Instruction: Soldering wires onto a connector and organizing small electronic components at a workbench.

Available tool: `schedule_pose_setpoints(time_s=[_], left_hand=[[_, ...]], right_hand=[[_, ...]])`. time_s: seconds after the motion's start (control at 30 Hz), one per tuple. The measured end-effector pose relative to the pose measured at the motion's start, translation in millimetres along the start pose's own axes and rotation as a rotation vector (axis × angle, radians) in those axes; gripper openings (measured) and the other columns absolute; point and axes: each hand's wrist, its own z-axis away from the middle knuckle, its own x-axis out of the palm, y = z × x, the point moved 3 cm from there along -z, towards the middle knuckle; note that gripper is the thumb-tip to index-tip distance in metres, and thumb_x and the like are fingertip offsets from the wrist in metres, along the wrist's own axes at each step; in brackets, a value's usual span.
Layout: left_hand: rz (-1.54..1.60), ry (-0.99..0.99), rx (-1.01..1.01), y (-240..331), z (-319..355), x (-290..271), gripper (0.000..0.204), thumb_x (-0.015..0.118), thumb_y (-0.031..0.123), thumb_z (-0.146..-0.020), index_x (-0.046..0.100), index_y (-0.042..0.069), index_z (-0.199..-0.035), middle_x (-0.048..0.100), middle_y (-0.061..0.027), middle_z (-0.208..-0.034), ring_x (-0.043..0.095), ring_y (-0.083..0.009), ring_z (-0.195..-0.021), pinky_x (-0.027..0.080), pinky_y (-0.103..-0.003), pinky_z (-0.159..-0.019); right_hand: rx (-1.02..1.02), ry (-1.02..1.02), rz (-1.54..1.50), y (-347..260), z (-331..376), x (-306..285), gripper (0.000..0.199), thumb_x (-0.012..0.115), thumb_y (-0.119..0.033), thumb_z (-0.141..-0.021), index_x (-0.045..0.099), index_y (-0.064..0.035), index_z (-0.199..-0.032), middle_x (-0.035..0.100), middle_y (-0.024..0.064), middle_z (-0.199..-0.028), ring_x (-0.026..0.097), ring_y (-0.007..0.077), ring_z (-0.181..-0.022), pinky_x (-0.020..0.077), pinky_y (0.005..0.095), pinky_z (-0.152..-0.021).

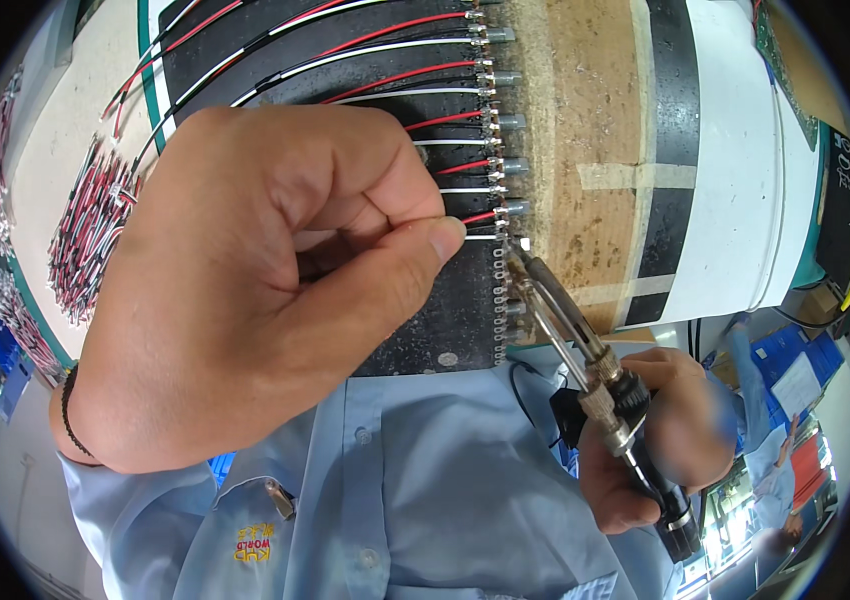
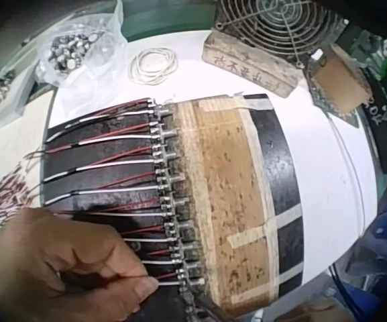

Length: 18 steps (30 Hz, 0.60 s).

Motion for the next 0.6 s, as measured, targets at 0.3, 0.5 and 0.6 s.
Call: schedule_pose_setpoints(time_s=[0.3, 0.5, 0.6], left_hand=[[0.022, 0.014, -0.073, 0.3, 2.0, 2.0, 0.011, 0.068, 0.002, -0.095, 0.064, -0.004, -0.087, 0.066, -0.0044, -0.074, 0.061, -0.0047, -0.062, 0.050, -0.018, -0.058], [0.005, 0.017, -0.069, -0.4, 1.9, 1.8, 0.010, 0.068, 0.002, -0.094, 0.063, -0.004, -0.087, 0.066, -0.0045, -0.074, 0.061, -0.0051, -0.062, 0.050, -0.019, -0.058], [0.006, 0.023, -0.075, -1.3, 3.1, 1.9, 0.011, 0.068, 0.002, -0.094, 0.063, -0.004, -0.087, 0.066, -0.0044, -0.074, 0.061, -0.0050, -0.062, 0.050, -0.018, -0.057]], right_hand=[[-0.018, -0.007, 0.001, 2.7, -0.1, 1.2, 0.056, 0.062, -0.050, -0.093, 0.054, 0.0009, -0.115, 0.055, 0.0084, -0.065, 0.059, 0.0250, -0.053, 0.0468, 0.0375, -0.050], [-0.024, -0.003, -0.007, 4.2, 3.7, -0.1, 0.056, 0.060, -0.050, -0.095, 0.054, 0.0013, -0.117, 0.055, 0.0096, -0.067, 0.060, 0.0250, -0.055, 0.0483, 0.0372, -0.052], [0.017, 0.029, -0.027, 1.7, 5.6, -2.9, 0.056, 0.058, -0.050, -0.097, 0.053, -0.0005, -0.122, 0.060, 0.0143, -0.073, 0.062, 0.0260, -0.058, 0.0494, 0.0369, -0.054]])
